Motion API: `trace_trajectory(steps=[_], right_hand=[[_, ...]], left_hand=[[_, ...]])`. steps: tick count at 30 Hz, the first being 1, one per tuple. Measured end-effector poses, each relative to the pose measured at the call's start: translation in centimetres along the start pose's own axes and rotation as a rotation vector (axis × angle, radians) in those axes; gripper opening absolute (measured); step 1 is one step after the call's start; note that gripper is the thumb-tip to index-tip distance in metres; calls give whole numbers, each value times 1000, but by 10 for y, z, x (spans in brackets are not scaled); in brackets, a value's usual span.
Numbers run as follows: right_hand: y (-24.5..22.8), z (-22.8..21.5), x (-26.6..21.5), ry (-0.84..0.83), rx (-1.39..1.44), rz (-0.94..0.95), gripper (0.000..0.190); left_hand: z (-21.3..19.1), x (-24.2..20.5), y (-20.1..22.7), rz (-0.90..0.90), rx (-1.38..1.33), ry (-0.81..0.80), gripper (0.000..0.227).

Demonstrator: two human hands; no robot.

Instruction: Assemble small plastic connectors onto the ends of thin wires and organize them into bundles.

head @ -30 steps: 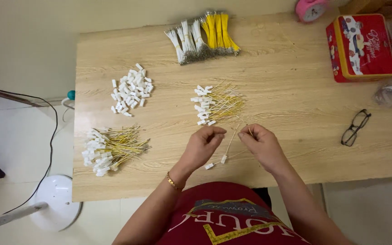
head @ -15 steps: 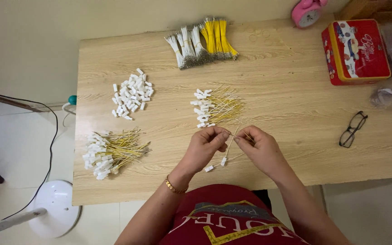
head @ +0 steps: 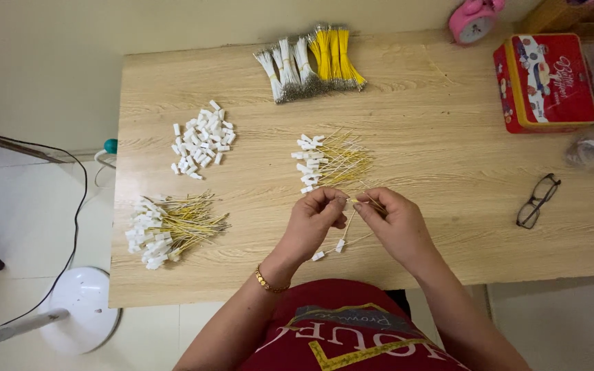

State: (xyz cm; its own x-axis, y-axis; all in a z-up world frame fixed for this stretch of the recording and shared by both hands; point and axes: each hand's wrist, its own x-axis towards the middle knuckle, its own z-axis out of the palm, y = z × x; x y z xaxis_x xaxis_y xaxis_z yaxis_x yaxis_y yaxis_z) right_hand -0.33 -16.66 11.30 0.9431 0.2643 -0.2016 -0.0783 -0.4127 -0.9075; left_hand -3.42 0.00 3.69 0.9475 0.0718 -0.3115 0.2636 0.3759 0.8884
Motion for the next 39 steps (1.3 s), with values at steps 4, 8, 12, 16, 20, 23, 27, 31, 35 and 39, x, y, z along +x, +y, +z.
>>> trace_trajectory(steps=[4,8,12,16,20,23,27,31,35,39], right_hand=[[13,3,6,-25,30,23,10],[30,8,10,33,167,50,10],[32,8,13,40,263,76,9],[23,7,12,21,227,76,10],[17,5,10,29,170,50,8],[12,2,8,40,87,27,6],[12,0,8,41,36,-5,5],[18,4,8,60,61,-40,4],[29,2,11,-1,-95,-126,9],[24,-1,10,-72,-61,-35,12]], left_hand=[[0,0,3,11,22,-7,15],[3,-1,1,-18,-10,8,15],[3,1,-4,-22,-15,-4,15],[3,0,2,-29,-5,0,14],[1,4,-1,-64,-116,-3,17],[-3,7,1,-91,-248,-3,21],[-6,9,-2,-116,-303,-13,21],[-7,9,-7,-134,-309,-26,22],[-8,10,-9,-168,-324,-46,21],[-13,11,-7,-192,-339,-38,21]])
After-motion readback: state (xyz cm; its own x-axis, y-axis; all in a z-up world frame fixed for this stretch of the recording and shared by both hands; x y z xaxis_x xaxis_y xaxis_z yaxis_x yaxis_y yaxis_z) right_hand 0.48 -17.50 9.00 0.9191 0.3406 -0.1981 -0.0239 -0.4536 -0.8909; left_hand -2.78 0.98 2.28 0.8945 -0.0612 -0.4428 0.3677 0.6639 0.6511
